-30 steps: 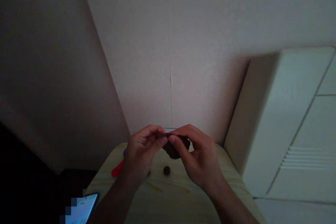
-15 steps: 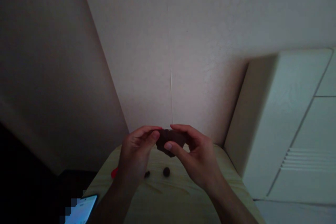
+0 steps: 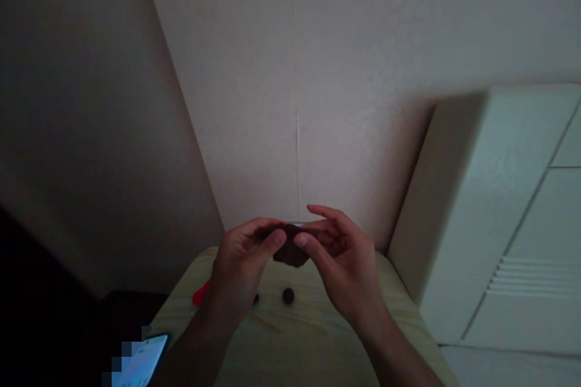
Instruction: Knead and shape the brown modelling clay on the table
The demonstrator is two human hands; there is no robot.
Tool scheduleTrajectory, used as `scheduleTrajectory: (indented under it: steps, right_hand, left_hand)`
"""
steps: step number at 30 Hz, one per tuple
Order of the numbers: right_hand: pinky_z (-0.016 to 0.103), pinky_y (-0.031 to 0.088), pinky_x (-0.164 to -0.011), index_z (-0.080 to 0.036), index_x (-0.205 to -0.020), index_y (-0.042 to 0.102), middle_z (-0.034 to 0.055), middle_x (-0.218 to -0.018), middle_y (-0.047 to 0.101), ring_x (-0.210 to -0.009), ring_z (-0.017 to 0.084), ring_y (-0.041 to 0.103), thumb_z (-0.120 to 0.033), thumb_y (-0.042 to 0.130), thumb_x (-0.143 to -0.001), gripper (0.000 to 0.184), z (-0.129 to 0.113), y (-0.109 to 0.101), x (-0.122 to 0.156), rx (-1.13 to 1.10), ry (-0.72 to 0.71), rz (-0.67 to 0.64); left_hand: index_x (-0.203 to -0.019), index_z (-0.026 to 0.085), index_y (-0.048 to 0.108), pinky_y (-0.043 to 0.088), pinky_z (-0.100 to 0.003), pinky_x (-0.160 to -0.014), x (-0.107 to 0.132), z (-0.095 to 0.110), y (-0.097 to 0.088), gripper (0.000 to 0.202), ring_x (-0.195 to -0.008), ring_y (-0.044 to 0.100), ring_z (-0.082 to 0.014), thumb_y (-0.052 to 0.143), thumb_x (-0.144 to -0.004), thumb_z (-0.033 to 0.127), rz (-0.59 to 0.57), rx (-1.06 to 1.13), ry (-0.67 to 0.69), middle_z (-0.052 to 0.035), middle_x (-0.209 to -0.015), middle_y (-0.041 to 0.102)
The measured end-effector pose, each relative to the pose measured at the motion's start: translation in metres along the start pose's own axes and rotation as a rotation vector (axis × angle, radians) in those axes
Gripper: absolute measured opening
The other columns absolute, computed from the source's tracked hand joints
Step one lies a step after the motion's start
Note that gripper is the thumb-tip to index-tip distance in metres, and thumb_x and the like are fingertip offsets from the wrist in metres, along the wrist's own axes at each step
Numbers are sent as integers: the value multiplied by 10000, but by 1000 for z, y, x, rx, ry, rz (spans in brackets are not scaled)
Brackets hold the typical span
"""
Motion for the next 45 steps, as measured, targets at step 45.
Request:
scheduleTrajectory:
  steps: [45]
  right_hand:
    - [222,639,-708,-250,-1026,769,15,-850,797,-745,144,761,-317,850,-833,220,11,9,-1,-6,77,-148]
  left_hand:
    - [-799,138,788,596,-217,-587,-3,6,7,192,-590,714,-126,916,-692,235,-66,137,-39,-30,-695,785]
Point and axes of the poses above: each hand's wrist, its own x-axis away from the middle knuckle, its own y-axis out of the palm, z = x × y, the point moved 8 cm from there along -x, towards the middle knuckle
